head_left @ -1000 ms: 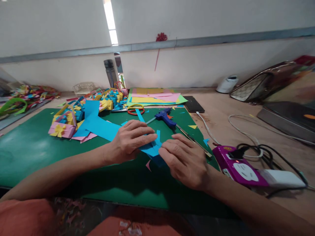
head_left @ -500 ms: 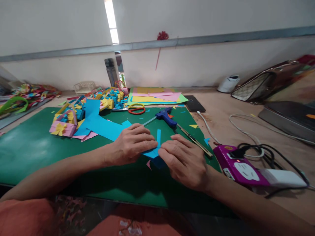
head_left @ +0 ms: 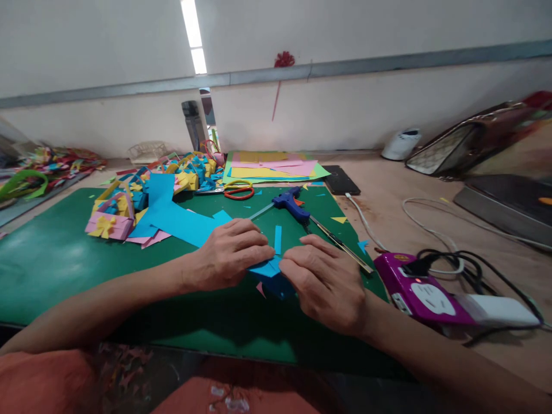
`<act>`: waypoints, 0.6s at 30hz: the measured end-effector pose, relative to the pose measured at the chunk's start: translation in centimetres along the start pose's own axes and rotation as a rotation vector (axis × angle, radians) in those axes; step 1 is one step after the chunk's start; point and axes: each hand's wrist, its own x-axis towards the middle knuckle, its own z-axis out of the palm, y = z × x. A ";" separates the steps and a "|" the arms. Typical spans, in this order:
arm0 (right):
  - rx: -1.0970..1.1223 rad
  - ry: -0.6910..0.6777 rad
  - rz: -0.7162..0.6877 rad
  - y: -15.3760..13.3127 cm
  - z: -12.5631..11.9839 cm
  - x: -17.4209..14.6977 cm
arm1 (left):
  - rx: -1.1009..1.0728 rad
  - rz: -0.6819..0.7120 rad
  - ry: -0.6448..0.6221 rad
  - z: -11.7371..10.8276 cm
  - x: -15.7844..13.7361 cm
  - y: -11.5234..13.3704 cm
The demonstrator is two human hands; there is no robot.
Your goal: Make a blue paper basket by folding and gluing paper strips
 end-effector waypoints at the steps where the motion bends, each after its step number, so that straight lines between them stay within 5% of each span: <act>1: 0.004 0.007 0.001 0.0 0.0 0.0 | -0.003 0.001 0.004 0.0 0.0 0.0; 18: 0.002 0.026 0.014 0.1 0.4 -0.2 | -0.073 0.010 -0.054 0.1 -0.1 0.2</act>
